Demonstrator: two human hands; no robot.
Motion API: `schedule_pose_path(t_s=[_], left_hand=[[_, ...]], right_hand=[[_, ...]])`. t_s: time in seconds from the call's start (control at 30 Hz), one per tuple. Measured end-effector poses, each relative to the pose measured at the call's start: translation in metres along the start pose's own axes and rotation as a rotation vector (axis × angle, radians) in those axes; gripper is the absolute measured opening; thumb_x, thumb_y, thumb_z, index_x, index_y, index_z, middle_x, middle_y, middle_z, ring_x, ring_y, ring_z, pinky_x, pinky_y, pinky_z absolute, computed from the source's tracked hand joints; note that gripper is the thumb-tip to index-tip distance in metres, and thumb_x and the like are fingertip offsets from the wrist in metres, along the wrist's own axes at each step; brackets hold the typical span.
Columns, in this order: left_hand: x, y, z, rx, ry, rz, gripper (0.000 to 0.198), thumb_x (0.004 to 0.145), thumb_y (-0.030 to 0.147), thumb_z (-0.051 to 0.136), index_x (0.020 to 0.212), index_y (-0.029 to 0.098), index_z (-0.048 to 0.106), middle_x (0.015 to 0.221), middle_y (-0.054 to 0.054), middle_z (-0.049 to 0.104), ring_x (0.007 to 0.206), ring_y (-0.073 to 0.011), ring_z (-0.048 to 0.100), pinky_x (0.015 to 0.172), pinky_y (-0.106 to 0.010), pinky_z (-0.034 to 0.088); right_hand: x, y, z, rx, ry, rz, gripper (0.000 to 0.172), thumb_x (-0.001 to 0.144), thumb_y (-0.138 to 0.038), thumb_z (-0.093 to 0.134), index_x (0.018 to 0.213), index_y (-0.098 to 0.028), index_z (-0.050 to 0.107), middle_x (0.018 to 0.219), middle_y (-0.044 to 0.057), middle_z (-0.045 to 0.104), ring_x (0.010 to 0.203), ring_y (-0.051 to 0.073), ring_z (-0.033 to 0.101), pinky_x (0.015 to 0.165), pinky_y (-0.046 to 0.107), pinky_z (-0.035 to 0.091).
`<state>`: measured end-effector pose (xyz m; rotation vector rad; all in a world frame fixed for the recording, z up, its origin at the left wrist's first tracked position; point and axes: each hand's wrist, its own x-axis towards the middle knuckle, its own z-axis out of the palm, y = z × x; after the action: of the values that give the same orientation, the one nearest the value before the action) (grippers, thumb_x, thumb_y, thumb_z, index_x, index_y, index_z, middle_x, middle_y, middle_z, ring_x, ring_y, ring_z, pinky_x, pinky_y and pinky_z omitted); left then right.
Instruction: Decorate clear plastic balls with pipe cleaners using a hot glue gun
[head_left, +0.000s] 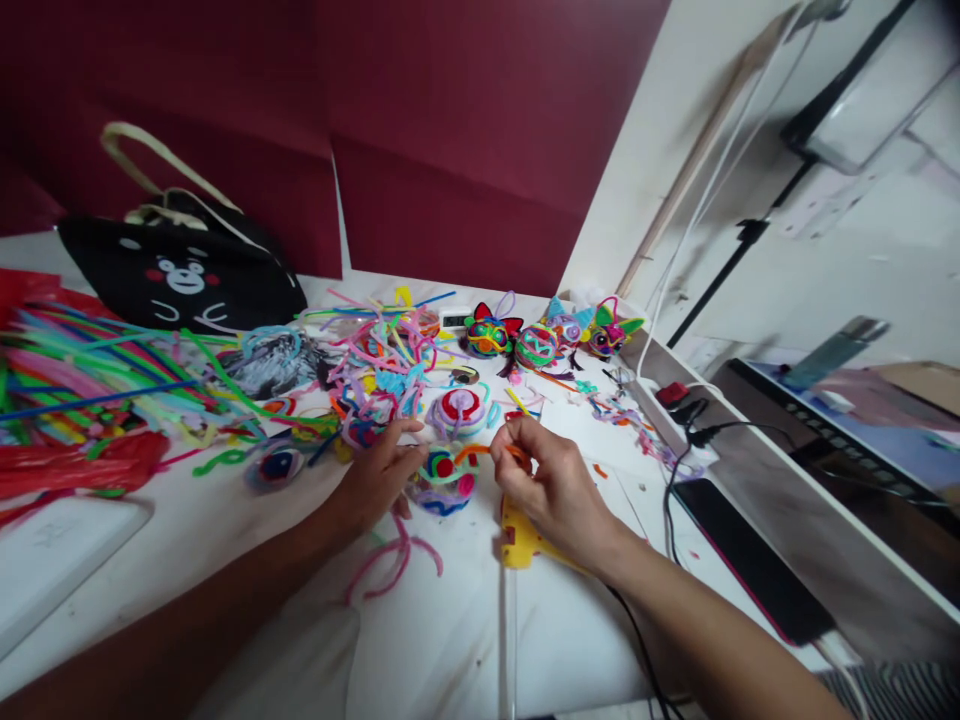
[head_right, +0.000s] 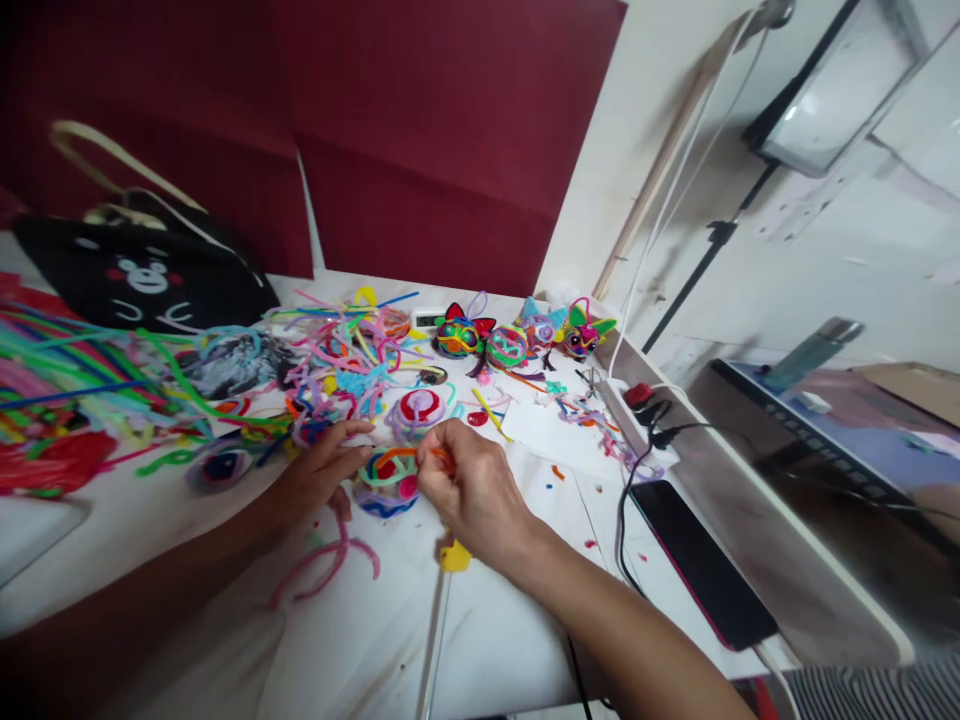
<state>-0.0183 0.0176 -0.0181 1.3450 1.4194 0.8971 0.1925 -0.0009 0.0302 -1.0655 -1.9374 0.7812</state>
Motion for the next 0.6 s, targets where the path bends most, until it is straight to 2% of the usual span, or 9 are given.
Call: schedule_pose_path(t_s=[0.07,0.13,0.27,0.33,0.43,0.6], left_hand=[[-0.001,0.006,-0.007,0.268,0.044,0.153,0.036,0.084,0.044,0.052,0.110,0.020,0.055,0.055,0.005,0.054,0.041,-0.0155,0.052,0.044,-0.026,0.039],[-0.005,0.017,-0.012,0.508,0.138,0.311,0.031,0.086,0.043,0.050,0.103,0.020,0.062,0.059,0.002,0.061,0.054,-0.0181,0.058,0.053,-0.027,0.040],[-0.022,0.049,-0.010,0.567,0.162,0.570,0.028,0.090,0.040,0.045,0.088,0.021,0.066,0.086,-0.003,0.070,0.080,-0.0195,0.064,0.071,-0.026,0.042],[-0.032,0.064,-0.004,0.551,0.081,0.618,0.028,0.092,0.039,0.044,0.084,0.021,0.065,0.076,0.000,0.067,0.068,-0.0163,0.060,0.063,-0.024,0.040],[-0.043,0.080,0.006,0.520,-0.059,0.608,0.029,0.090,0.041,0.046,0.078,0.021,0.064,0.060,0.003,0.058,0.053,-0.0133,0.050,0.053,-0.024,0.036],[-0.046,0.085,0.016,0.509,-0.059,0.609,0.026,0.087,0.037,0.050,0.071,0.020,0.062,0.055,0.004,0.054,0.050,-0.0117,0.045,0.051,-0.023,0.033]], right_hand=[[-0.003,-0.002,-0.004,-0.032,0.017,-0.056,0.006,0.085,-0.016,0.046,0.081,-0.019,0.049,0.067,-0.004,0.050,0.057,0.009,0.043,0.055,0.020,0.037],[-0.006,-0.004,-0.007,-0.072,0.042,-0.112,0.006,0.085,-0.016,0.046,0.081,-0.019,0.049,0.067,-0.003,0.050,0.056,0.009,0.043,0.054,0.020,0.037],[-0.010,-0.007,-0.011,-0.118,0.077,-0.206,0.007,0.086,-0.015,0.046,0.080,-0.019,0.048,0.067,-0.002,0.051,0.055,0.009,0.043,0.053,0.020,0.037],[-0.011,-0.008,-0.011,-0.122,0.090,-0.245,0.007,0.086,-0.014,0.047,0.082,-0.019,0.048,0.069,-0.002,0.053,0.056,0.009,0.044,0.054,0.021,0.037],[-0.013,-0.007,-0.011,-0.124,0.111,-0.270,0.006,0.088,-0.016,0.047,0.084,-0.019,0.049,0.070,-0.001,0.054,0.057,0.010,0.046,0.054,0.021,0.038],[-0.014,-0.007,-0.013,-0.180,0.136,-0.315,0.006,0.091,-0.018,0.048,0.086,-0.018,0.050,0.072,0.000,0.055,0.059,0.010,0.048,0.055,0.022,0.039]])
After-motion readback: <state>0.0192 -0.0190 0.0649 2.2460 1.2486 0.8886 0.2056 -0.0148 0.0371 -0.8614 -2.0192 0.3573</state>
